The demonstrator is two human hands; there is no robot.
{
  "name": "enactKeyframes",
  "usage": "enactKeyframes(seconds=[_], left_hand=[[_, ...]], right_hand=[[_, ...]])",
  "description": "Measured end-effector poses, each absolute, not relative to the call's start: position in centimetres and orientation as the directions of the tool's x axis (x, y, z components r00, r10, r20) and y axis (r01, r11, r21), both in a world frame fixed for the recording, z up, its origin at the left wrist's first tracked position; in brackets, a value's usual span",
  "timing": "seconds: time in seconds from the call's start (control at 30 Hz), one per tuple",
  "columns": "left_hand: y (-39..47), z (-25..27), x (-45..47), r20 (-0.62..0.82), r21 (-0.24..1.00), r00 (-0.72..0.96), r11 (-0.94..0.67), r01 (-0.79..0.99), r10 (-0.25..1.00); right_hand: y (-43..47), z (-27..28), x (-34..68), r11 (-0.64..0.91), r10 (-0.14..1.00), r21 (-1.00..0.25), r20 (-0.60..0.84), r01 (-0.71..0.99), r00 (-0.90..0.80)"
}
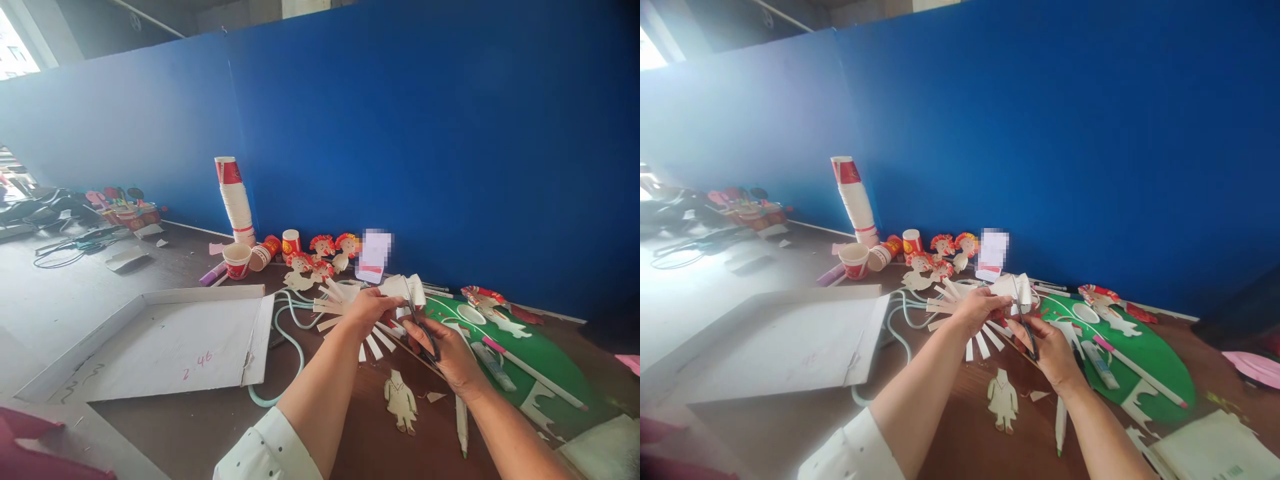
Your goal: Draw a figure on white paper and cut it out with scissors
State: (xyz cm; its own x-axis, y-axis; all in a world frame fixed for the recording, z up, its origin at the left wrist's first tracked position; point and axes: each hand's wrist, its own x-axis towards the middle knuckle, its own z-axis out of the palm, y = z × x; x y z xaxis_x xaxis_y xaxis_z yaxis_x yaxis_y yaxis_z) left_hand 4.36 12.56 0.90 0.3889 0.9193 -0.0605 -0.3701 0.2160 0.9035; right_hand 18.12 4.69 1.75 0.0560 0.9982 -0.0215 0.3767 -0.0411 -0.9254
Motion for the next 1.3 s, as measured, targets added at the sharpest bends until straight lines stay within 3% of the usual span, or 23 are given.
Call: enactKeyframes(seconds=[0.43, 1.3], left_hand=[[12.22, 1.54, 4.25, -0.091, 0.925, 0.354, 0.211, -0.317, 0.931], [12.24, 1.59, 4.0, -0.081, 0.938, 0.357, 0.193, -0.29, 0.931]], right_hand=[[4.88, 1.64, 18.3, 0.011, 1.0, -0.898, 0.023, 0.441, 0.021], [4.91, 1.5, 18.45, 0.004, 1.0, -0.912, 0.01, 0.41, 0.01]])
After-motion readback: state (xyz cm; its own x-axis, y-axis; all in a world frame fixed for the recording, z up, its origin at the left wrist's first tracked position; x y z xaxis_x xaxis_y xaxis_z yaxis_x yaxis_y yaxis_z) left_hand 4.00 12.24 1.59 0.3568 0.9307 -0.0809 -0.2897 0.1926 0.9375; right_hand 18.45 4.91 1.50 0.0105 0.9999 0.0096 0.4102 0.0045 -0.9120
